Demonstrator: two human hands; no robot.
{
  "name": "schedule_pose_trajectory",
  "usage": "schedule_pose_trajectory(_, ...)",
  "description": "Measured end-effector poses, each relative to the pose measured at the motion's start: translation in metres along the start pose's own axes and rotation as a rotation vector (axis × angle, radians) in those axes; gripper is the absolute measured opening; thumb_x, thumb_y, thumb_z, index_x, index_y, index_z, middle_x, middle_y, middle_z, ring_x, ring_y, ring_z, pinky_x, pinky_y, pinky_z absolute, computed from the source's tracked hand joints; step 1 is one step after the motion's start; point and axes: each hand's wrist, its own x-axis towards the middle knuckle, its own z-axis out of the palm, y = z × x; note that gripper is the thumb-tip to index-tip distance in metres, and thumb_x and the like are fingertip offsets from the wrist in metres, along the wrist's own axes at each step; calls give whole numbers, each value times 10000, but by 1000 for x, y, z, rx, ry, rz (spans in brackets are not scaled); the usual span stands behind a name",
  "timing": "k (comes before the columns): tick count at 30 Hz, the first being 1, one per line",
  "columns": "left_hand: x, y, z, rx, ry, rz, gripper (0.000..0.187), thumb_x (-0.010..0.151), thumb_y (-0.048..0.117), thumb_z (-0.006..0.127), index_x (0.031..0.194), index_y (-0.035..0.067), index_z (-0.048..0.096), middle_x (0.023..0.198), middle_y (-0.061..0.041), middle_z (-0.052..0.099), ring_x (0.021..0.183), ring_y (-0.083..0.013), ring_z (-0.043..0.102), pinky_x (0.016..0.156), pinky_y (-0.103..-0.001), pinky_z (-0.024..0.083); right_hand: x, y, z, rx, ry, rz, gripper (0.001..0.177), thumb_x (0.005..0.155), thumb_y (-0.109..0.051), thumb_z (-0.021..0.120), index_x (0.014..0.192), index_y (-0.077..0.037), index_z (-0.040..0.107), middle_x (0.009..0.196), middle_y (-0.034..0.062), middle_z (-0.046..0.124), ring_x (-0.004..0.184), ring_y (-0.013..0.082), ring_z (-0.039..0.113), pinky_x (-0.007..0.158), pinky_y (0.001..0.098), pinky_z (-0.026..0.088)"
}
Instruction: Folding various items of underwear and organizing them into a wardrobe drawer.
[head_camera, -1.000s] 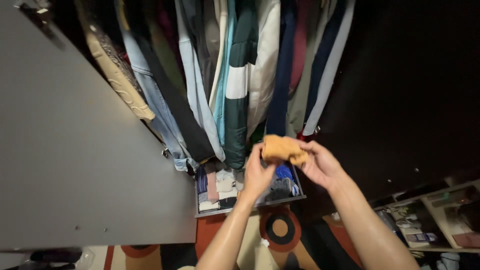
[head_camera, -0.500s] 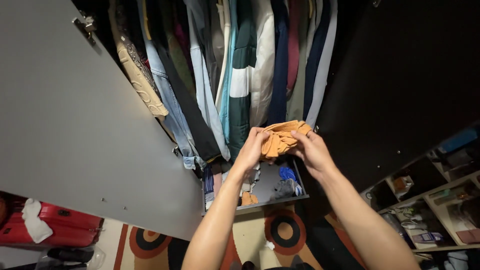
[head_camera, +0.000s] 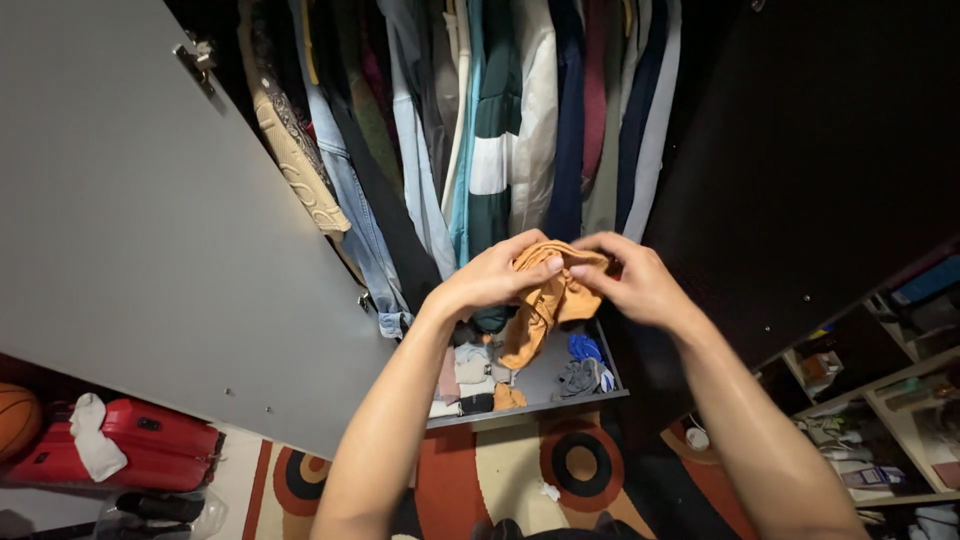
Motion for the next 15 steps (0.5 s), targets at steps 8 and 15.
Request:
schedule_pose_trajectory(8,-9,43,-36,270,-11,71,500,927,541,589,1204,139,695,1004,-49,754,925,-174,697,810,-316,527,28,-32,-42,368,9,126,230,946,-230,736,1051,-25,729,901,12,735,826,71,665,744,259,555)
schedule_pose_trajectory(15,1,21,-31,587,327,272,293,890,220,608,1108,26,637,993,-187,726,940,-340,702,840,-431,542,43,-50,-72,177,29,-23,195,943,-200,747,1009,-19,715,879,20,728,810,75,668,733,237,557)
